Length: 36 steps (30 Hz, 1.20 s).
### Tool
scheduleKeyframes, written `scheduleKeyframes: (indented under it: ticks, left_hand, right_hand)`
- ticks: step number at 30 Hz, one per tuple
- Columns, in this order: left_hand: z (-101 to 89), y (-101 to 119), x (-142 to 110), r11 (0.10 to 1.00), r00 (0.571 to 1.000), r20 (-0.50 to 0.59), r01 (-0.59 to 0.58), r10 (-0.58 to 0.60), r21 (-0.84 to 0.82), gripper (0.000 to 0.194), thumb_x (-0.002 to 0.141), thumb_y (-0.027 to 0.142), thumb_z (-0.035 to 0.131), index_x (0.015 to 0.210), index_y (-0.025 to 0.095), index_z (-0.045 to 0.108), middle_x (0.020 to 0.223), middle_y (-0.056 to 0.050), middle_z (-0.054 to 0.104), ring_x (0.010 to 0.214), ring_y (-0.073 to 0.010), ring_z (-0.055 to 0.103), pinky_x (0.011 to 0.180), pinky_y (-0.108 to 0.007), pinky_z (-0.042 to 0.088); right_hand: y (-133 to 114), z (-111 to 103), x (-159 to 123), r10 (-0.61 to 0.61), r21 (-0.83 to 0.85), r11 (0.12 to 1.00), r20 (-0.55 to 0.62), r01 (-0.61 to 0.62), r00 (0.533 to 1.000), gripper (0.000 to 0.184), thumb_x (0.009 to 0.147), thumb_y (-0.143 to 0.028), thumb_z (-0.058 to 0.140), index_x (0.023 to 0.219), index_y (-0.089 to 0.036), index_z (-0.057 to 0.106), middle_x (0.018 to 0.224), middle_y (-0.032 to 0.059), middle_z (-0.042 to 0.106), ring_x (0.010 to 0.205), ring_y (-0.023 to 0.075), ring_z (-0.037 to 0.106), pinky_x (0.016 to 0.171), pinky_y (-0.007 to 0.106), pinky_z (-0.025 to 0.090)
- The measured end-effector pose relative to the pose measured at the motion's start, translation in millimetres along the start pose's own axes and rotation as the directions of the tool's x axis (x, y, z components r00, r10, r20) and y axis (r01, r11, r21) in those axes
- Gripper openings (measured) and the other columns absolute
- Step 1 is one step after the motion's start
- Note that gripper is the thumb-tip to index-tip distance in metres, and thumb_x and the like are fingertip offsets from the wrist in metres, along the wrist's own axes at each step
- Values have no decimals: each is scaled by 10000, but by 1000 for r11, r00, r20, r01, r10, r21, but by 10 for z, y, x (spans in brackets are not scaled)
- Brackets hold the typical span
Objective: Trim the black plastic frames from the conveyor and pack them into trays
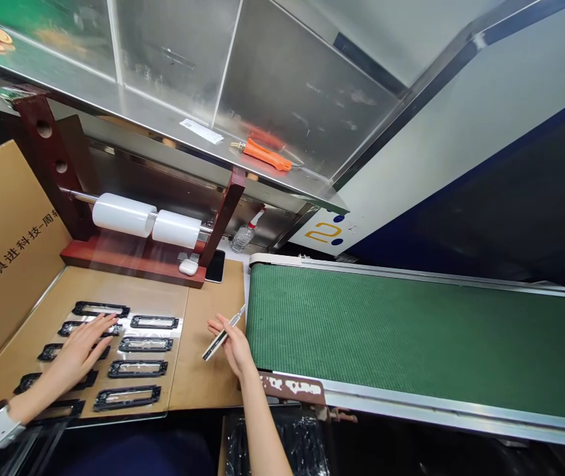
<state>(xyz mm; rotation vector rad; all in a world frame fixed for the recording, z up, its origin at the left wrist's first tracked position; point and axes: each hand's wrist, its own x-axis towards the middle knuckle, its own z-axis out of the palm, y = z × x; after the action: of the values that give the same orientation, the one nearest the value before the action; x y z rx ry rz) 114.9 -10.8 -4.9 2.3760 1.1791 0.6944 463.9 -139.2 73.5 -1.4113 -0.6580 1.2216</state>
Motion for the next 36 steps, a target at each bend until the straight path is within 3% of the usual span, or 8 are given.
scheduleKeyframes:
  ticks: [5, 12, 19, 23, 27, 30, 33, 36]
  left_hand:
    - [38, 20, 0, 1000, 1000, -9, 4, -5, -29, 443, 909, 435, 383, 1244, 207, 562, 1342, -124, 581, 1322, -309, 426, 1082, -518, 306]
    - [-17, 76, -15, 997, 999, -28, 33, -35, -65, 415, 895, 473, 390, 1151, 244, 624, 1275, -97, 637, 1273, -306, 488, 1081, -514, 324]
    - [-9, 101, 14, 992, 998, -55, -9, 2, -128, 400, 904, 473, 401, 1106, 227, 643, 1235, -116, 657, 1220, -315, 535, 1053, -511, 361]
    - [9, 84, 24, 990, 998, -60, -22, 14, -138, 407, 903, 485, 403, 1105, 229, 645, 1239, -117, 654, 1216, -320, 535, 1038, -508, 375]
    - [18, 18, 45, 995, 998, -60, -35, 29, -97, 447, 904, 507, 372, 1088, 214, 656, 1210, -131, 668, 1187, -319, 560, 1021, -494, 400]
    - [19, -53, 80, 998, 999, -25, -43, 42, -39, 484, 898, 532, 344, 1072, 223, 673, 1196, -127, 677, 1179, -321, 567, 1017, -498, 404]
    - [-1, -85, 125, 998, 998, 26, -57, 57, -2, 427, 889, 505, 402, 1132, 269, 661, 1286, -89, 630, 1262, -321, 493, 1042, -517, 369]
    - [-37, -65, 185, 988, 984, 159, -103, 84, 114, 438, 887, 454, 455, 1291, 320, 560, 1436, -54, 495, 1361, -332, 357, 1065, -565, 314]
  right_hand:
    - [166, 125, 26, -87, -347, 936, -94, 49, 992, 448, 664, -591, 703, 883, -200, 710, 954, 90, 731, 980, 279, 655, 961, 473, 433]
    - [307, 218, 33, -81, -301, 953, -139, 36, 987, 468, 712, -629, 631, 874, -192, 672, 906, 86, 714, 931, 267, 650, 903, 448, 467]
    - [-92, 313, -142, 48, 353, 935, -23, -37, 999, 306, 720, -316, 717, 980, -216, 592, 911, 41, 685, 771, 165, 644, 784, 348, 523]
    - [-179, 349, -202, 76, 401, 915, -70, -42, 995, 385, 610, -232, 793, 933, -216, 583, 847, 9, 672, 638, 124, 606, 627, 271, 521]
    - [-64, 279, -141, 138, 116, 985, -109, -125, 984, 415, 781, -560, 608, 964, -191, 563, 552, -63, 541, 362, 68, 426, 367, 181, 345]
    - [18, 205, -90, 99, -153, 981, -151, -122, 984, 474, 796, -576, 552, 1073, -192, 534, 599, -72, 547, 333, 61, 384, 331, 178, 309]
    - [2, 187, -99, 16, -321, 946, -112, -51, 994, 420, 811, -445, 576, 1152, -202, 544, 699, -46, 593, 416, 85, 464, 404, 213, 414]
    - [-88, 282, -142, -94, -657, 738, 122, 151, 988, 381, 904, -350, 455, 1240, -207, 562, 848, 25, 683, 706, 166, 643, 668, 293, 524]
